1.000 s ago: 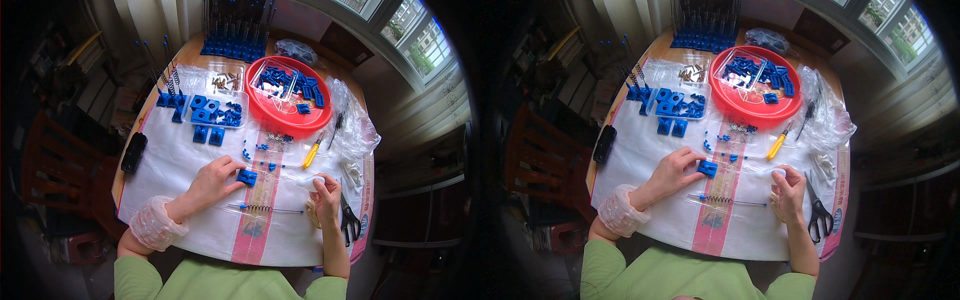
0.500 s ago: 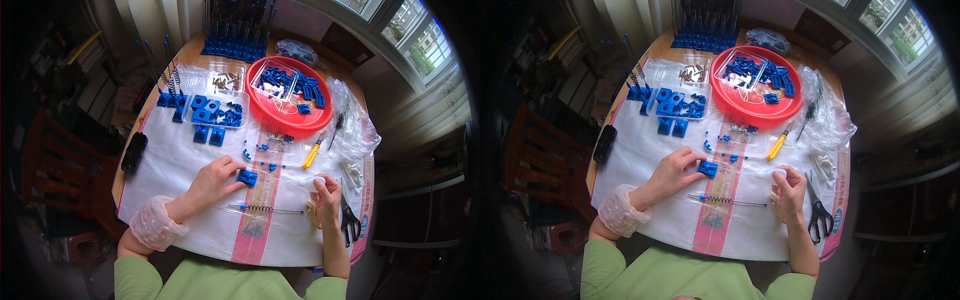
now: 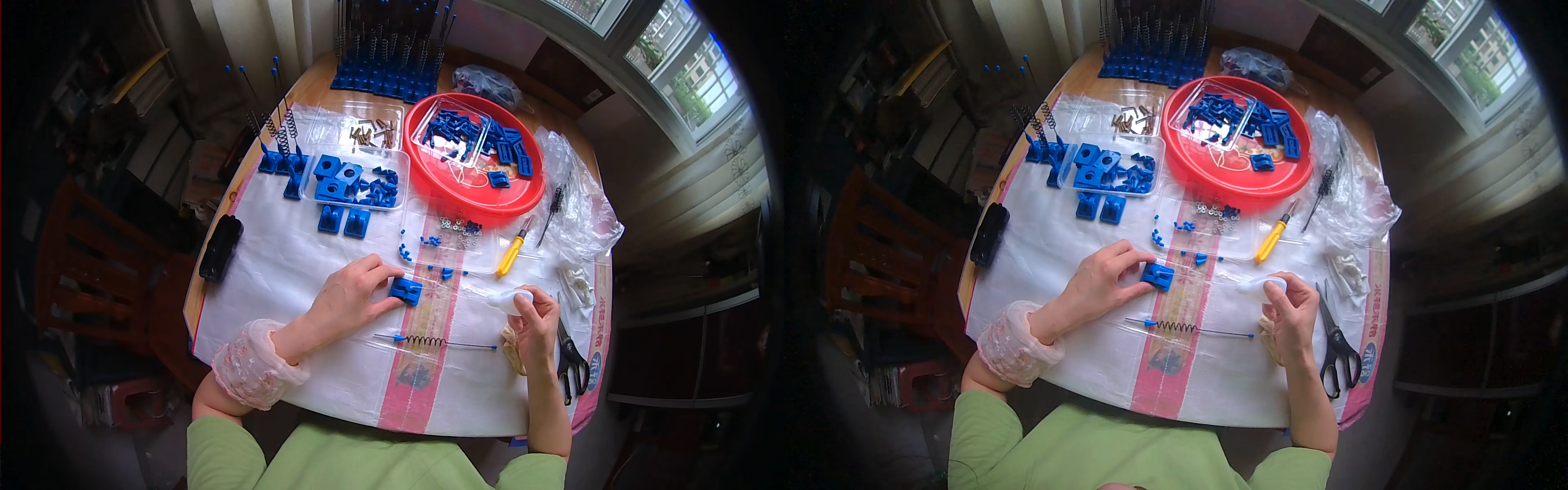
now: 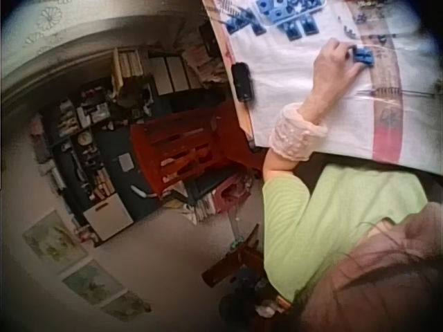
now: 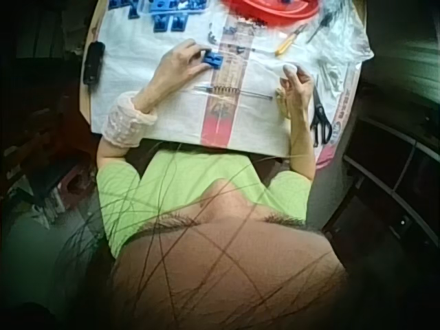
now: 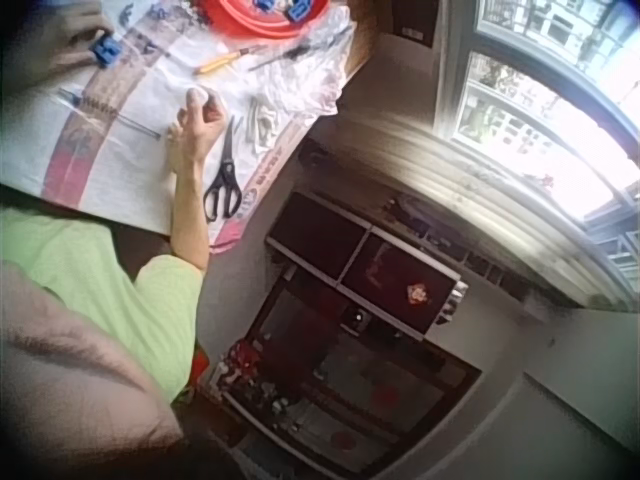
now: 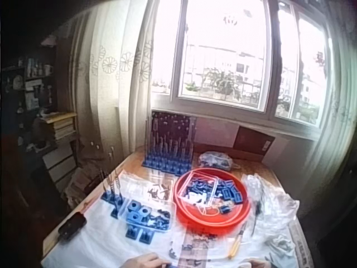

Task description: Manually assemble coiled wires and plastic components at a workstation.

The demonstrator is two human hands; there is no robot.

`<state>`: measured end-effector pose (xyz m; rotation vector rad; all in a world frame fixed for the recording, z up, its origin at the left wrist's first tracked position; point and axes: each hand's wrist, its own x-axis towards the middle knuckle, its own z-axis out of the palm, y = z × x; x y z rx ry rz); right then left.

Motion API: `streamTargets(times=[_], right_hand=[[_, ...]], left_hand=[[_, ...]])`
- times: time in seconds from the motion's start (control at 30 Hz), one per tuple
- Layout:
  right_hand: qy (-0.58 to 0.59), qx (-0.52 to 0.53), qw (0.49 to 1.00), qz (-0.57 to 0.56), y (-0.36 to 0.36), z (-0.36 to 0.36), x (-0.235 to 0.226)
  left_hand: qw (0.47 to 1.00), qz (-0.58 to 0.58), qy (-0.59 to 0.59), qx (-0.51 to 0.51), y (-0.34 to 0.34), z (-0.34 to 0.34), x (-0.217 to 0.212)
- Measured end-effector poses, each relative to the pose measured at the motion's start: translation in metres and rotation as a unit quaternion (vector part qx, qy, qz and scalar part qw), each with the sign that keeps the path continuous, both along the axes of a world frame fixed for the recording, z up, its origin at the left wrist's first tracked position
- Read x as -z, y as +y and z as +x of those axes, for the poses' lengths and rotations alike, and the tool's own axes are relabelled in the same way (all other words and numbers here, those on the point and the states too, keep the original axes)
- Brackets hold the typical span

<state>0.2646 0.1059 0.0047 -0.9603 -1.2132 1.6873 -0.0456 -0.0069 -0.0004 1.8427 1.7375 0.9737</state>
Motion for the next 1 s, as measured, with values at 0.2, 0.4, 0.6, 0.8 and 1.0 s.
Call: streamTargets(times=[0.2, 0.4, 0.6, 0.8, 1.0], right_hand=[[0.0, -0.001, 1.0, -0.003, -0.0001, -0.0012, -0.001], [-0.01, 0.006, 1.0, -0.01, -0.0008, -0.0002, 0.0004], [-0.003, 0.002, 1.0, -0.011, -0.0006, -0.0001, -0.0004], [-0.005, 0.001, 1.0, -0.01, -0.0009, -0.0014, -0.0014], [-0.01, 0.009, 1.0, -0.012, -0.0013, -0.0014, -0.0009]], left_hand=[[1.0, -0.003, 0.006, -0.001, -0.0004, -0.0001, -0.0007], [1.0, 0.001, 0.001, 0.0, -0.0002, -0.0002, 0.0008], [1.0, -0.001, 0.0, 0.0, -0.0001, 0.0002, -0.0005], [1.0, -0.006, 0.006, -0.003, -0.0008, -0.0007, 0.0021], [1.0, -0.007, 0.008, 0.0, 0.0002, -0.0004, 0.0013]])
